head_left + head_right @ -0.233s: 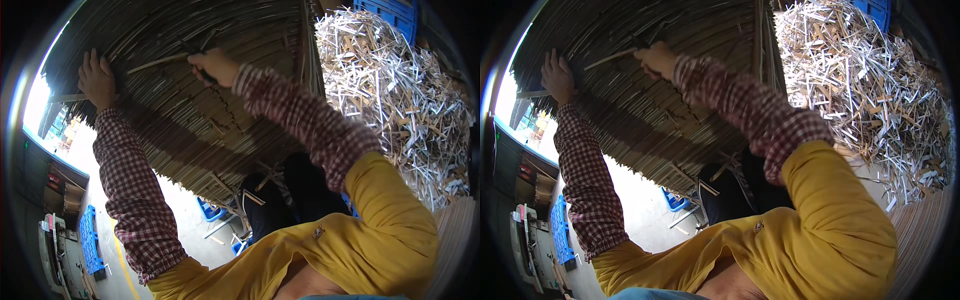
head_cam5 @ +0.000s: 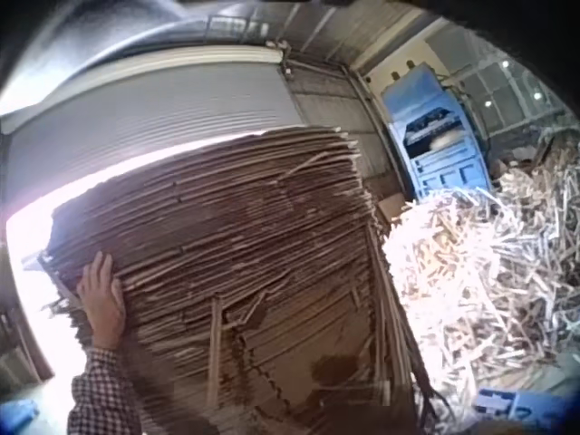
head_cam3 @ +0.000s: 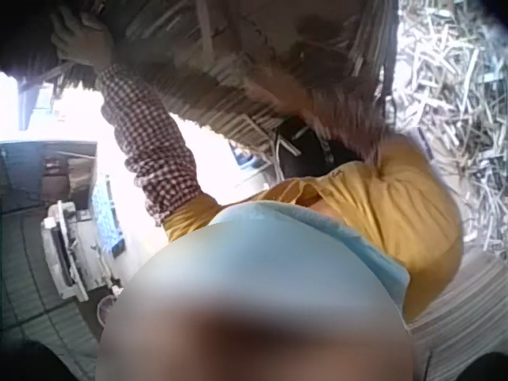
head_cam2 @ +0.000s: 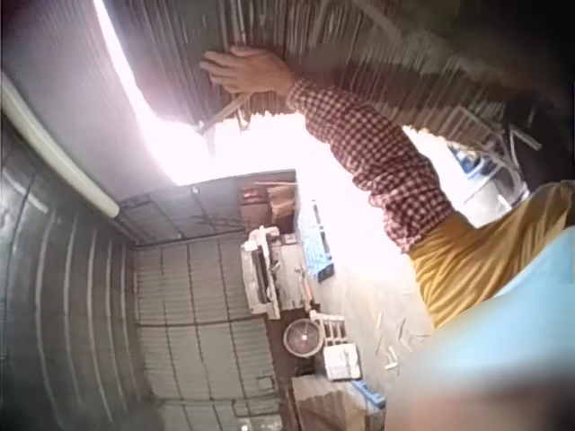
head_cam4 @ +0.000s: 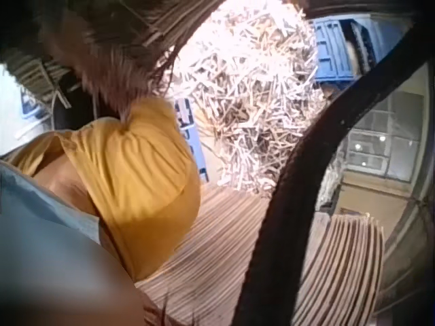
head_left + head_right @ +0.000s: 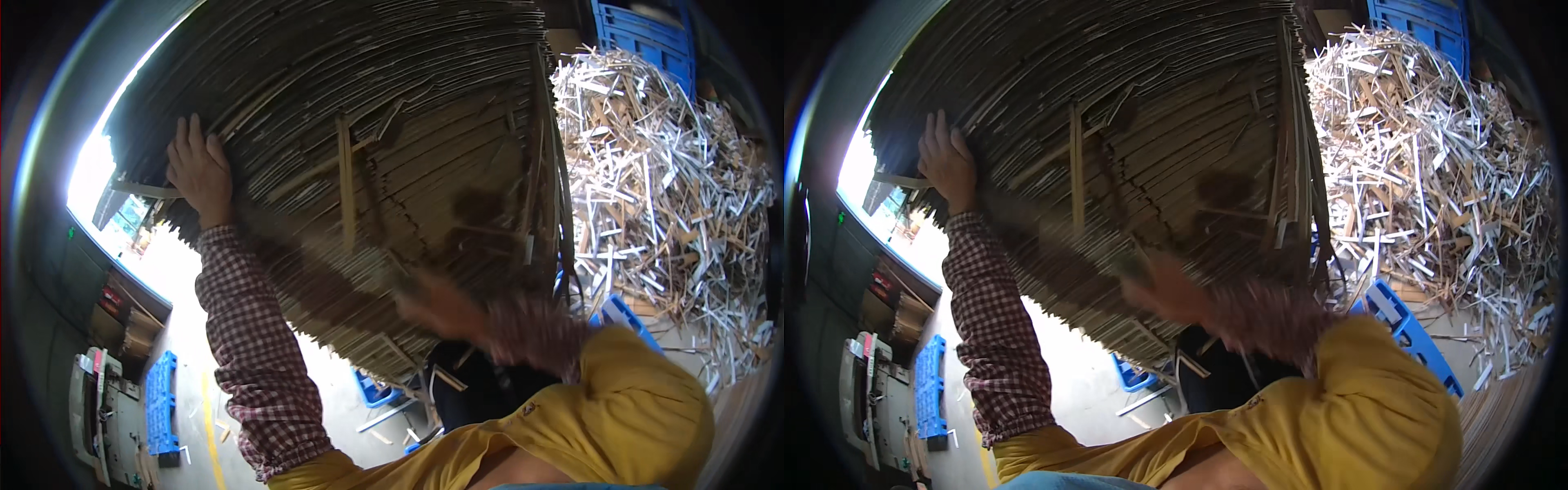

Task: Trimming the edges of a stack of cardboard sheets using a cutter tool.

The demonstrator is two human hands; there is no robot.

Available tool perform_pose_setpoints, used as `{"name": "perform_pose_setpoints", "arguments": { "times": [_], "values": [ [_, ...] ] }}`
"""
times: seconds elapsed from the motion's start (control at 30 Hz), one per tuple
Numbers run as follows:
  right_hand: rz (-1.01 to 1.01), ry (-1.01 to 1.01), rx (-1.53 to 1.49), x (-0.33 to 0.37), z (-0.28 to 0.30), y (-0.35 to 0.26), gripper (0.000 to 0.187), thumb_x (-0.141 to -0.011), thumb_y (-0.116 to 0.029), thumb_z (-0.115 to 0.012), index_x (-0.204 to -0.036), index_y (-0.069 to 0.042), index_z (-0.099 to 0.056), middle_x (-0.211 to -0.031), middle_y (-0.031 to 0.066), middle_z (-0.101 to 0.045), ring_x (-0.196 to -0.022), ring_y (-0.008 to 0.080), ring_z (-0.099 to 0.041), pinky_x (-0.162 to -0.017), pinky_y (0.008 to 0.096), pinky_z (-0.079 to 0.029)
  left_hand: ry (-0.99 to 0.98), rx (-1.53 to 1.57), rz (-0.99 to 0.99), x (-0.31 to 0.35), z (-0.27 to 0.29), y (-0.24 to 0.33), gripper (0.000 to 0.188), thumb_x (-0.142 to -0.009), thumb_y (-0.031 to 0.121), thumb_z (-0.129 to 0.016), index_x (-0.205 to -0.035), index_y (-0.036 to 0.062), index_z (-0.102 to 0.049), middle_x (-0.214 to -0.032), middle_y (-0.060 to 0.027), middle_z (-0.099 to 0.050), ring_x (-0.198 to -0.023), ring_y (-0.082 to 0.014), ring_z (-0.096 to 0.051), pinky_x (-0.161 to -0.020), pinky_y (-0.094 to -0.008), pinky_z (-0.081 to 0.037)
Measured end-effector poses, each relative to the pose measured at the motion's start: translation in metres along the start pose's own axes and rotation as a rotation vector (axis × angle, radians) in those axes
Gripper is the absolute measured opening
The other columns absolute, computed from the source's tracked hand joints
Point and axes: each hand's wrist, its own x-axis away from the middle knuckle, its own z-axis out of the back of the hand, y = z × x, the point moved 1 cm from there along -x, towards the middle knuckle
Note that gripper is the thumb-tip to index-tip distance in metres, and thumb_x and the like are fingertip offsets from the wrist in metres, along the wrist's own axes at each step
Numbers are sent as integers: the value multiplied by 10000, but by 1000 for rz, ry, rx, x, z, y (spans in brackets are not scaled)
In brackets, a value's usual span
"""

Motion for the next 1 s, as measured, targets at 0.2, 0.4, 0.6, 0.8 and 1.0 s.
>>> {"name": "perform_pose_setpoints", "arguments": {
  "times": [0.2, 0.4, 0.6, 0.8, 1.0],
  "values": [
    [-395, -748, -167, 102, 21, 47, 460, -784, -431, -541, -664, 8, -604, -573, 136, -564, -503, 209, -522, -527, 359, -431, 48, 48, 14, -12, -2, 1, 364, -883, 306, -391, -1211, 163, -459, -1236, -48, -460, -1103, -251, -433, -879, -403, -327],
    [-113, -224, -125, -79, 140, -2, 431, -811, -444, -527, -779, -24, -612, -709, 98, -587, -691, 131, -529, -596, 274, -412, 9, 80, 34, -8, -9, 0, 383, -896, 340, -356, -1226, 166, -444, -1266, -50, -431, -1129, -266, -408, -904, -424, -308],
    [-356, -97, -97, -156, 159, -23, 437, -829, -436, -511, -844, -8, -599, -831, 78, -602, -727, 139, -546, -517, 263, -456, -12, 122, 3, -11, -1, 7, 385, -898, 331, -355, -1220, 141, -444, -1246, -73, -440, -1117, -247, -416, -893, -411, -322],
    [-431, -138, -183, -174, 155, -30, 446, -837, -404, -517, -930, 30, -555, -862, 101, -582, -681, 165, -540, -480, 320, -479, -33, 72, -4, -8, 2, 6, 387, -899, 328, -356, -1224, 133, -437, -1250, -79, -430, -1120, -239, -412, -890, -409, -327],
    [-403, -40, -401, -173, 137, -12, 370, -812, -334, -573, -736, 27, -572, -710, 93, -569, -572, 152, -517, -429, 296, -442, -37, 60, 2, -12, -3, 6, 386, -899, 327, -359, -1225, 136, -435, -1251, -73, -431, -1120, -244, -410, -886, -415, -328]
  ]
}}
